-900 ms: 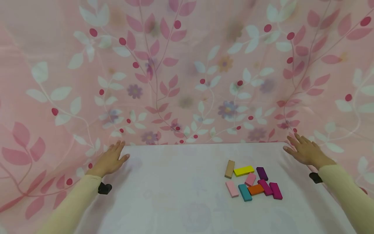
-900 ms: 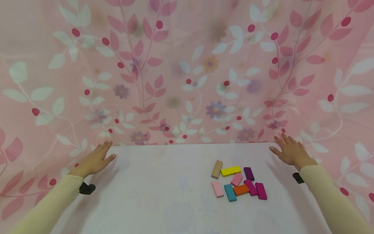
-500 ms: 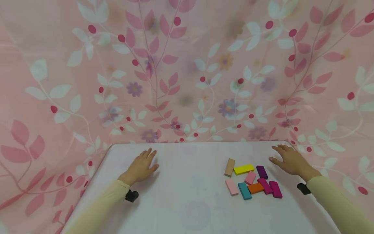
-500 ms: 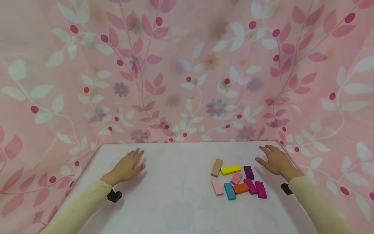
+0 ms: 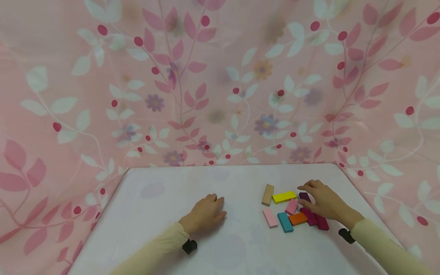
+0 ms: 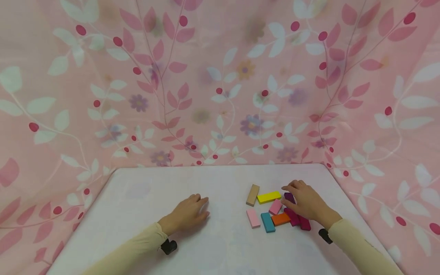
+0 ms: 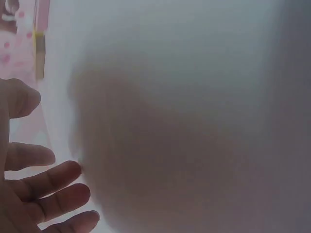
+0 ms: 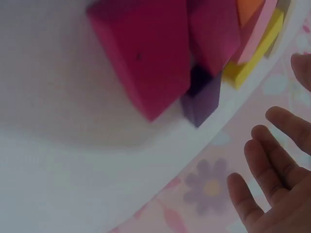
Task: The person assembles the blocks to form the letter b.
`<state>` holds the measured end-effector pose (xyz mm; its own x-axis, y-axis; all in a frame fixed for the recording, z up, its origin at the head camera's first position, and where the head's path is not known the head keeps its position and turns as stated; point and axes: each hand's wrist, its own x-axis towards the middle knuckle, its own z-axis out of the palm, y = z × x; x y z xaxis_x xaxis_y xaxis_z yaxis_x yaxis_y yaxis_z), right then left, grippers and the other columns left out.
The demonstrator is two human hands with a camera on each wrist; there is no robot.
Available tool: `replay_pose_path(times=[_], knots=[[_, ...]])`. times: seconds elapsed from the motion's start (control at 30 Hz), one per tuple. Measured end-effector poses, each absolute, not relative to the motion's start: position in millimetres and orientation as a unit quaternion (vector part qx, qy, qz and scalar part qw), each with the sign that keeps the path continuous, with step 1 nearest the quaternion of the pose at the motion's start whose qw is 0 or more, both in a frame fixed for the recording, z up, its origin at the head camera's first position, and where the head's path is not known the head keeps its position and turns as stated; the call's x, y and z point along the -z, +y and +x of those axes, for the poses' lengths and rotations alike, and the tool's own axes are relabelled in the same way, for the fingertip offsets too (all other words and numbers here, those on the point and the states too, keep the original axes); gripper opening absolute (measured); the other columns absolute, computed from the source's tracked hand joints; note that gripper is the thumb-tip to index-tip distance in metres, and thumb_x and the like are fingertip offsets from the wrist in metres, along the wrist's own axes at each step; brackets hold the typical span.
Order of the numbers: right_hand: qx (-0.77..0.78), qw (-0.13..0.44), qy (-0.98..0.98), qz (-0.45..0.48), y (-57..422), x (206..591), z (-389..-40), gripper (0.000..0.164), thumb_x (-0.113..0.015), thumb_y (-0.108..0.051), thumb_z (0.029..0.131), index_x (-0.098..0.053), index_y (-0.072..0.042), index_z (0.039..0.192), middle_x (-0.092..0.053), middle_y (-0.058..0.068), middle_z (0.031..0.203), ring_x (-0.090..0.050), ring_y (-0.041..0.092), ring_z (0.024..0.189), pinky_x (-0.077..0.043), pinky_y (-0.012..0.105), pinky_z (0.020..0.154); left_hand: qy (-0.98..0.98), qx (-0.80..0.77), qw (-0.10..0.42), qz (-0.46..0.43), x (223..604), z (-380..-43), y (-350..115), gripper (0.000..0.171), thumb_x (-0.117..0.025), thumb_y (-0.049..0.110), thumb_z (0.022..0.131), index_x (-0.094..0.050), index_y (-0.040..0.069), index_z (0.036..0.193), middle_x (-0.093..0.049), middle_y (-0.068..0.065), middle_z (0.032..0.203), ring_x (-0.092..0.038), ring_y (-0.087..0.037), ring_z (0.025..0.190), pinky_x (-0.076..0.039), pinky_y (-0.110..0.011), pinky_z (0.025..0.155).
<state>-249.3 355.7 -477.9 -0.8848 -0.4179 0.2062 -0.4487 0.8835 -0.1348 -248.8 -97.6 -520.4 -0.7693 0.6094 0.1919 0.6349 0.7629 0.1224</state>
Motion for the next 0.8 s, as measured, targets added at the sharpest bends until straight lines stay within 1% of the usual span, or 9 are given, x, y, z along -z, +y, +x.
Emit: replay_pose_path(times=[0.1, 0.13, 0.2, 0.3, 0.43, 0.53, 0.63, 0.7, 0.8], knots=[[-0.090, 0.085, -0.961, 0.248, 346, 478, -242, 0.049, -0.088, -0.035, 0.087, -0.075, -0.011, 0.128, -0.068, 0.008, 0.117, -0.064, 0.026, 0.105, -0.063, 0.050, 0.087, -0.930, 0.104, 0.049, -0.349, 520, -242, -77, 0.036, -0.068, 0.035, 0.102, -0.067, 0.007, 0.125, -0.060, -0.004, 0.097, -0.052, -0.013, 0.078, -0.047, -0.027, 0.065], [-0.091, 0.086, -0.958, 0.257, 344, 479, -240, 0.049, -0.088, -0.035, 0.087, -0.075, -0.012, 0.128, -0.068, 0.007, 0.117, -0.064, 0.025, 0.104, -0.062, 0.049, 0.087, -0.930, 0.110, 0.041, -0.349, 519, -240, -70, 0.037, -0.068, 0.036, 0.102, -0.067, 0.007, 0.126, -0.059, -0.003, 0.097, -0.052, -0.012, 0.077, -0.047, -0.026, 0.065], [-0.096, 0.085, -0.954, 0.270, 339, 479, -236, 0.048, -0.088, -0.035, 0.087, -0.076, -0.013, 0.127, -0.068, 0.005, 0.117, -0.064, 0.022, 0.105, -0.062, 0.048, 0.088, -0.931, 0.120, 0.028, -0.344, 519, -238, -57, 0.042, -0.067, 0.037, 0.102, -0.067, 0.008, 0.131, -0.061, -0.003, 0.100, -0.052, -0.010, 0.078, -0.047, -0.025, 0.066], [-0.113, 0.077, -0.950, 0.280, 332, 480, -231, 0.046, -0.087, -0.036, 0.088, -0.076, -0.014, 0.127, -0.068, 0.002, 0.117, -0.061, 0.017, 0.104, -0.061, 0.043, 0.089, -0.934, 0.132, 0.010, -0.333, 519, -236, -38, 0.047, -0.066, 0.041, 0.103, -0.066, 0.009, 0.137, -0.065, -0.003, 0.105, -0.057, -0.009, 0.080, -0.051, -0.025, 0.068], [-0.138, 0.038, -0.947, 0.287, 324, 483, -225, 0.052, -0.085, -0.044, 0.089, -0.074, -0.017, 0.132, -0.066, -0.001, 0.118, -0.056, 0.012, 0.103, -0.058, 0.034, 0.087, -0.934, 0.140, 0.001, -0.330, 521, -234, -16, 0.052, -0.066, 0.046, 0.103, -0.066, 0.012, 0.142, -0.068, -0.003, 0.111, -0.063, -0.010, 0.085, -0.053, -0.025, 0.072], [-0.143, 0.013, -0.947, 0.287, 321, 485, -220, 0.058, -0.085, -0.051, 0.087, -0.073, -0.021, 0.135, -0.064, -0.002, 0.119, -0.056, 0.012, 0.103, -0.058, 0.036, 0.087, -0.932, 0.153, -0.007, -0.329, 522, -232, -2, 0.052, -0.067, 0.046, 0.103, -0.066, 0.013, 0.143, -0.069, -0.003, 0.112, -0.063, -0.010, 0.087, -0.053, -0.025, 0.072], [-0.142, -0.002, -0.948, 0.284, 319, 487, -217, 0.057, -0.086, -0.051, 0.086, -0.074, -0.023, 0.134, -0.064, -0.002, 0.120, -0.059, 0.014, 0.106, -0.060, 0.044, 0.091, -0.929, 0.182, -0.019, -0.323, 524, -230, 9, 0.052, -0.068, 0.045, 0.103, -0.065, 0.013, 0.144, -0.070, -0.004, 0.112, -0.061, -0.008, 0.084, -0.051, -0.023, 0.071], [-0.139, -0.010, -0.948, 0.286, 318, 488, -216, 0.053, -0.086, -0.049, 0.086, -0.075, -0.024, 0.132, -0.064, -0.002, 0.121, -0.060, 0.015, 0.107, -0.060, 0.047, 0.092, -0.927, 0.202, -0.029, -0.316, 525, -228, 16, 0.052, -0.069, 0.045, 0.102, -0.065, 0.016, 0.146, -0.069, -0.001, 0.106, -0.057, -0.005, 0.078, -0.048, -0.022, 0.068], [-0.129, -0.017, -0.947, 0.293, 316, 490, -214, 0.047, -0.086, -0.045, 0.088, -0.076, -0.025, 0.129, -0.063, -0.003, 0.122, -0.059, 0.016, 0.108, -0.060, 0.048, 0.094, -0.924, 0.233, -0.037, -0.302, 526, -226, 23, 0.051, -0.072, 0.044, 0.100, -0.066, 0.021, 0.146, -0.064, 0.004, 0.092, -0.049, -0.003, 0.071, -0.041, -0.021, 0.061]])
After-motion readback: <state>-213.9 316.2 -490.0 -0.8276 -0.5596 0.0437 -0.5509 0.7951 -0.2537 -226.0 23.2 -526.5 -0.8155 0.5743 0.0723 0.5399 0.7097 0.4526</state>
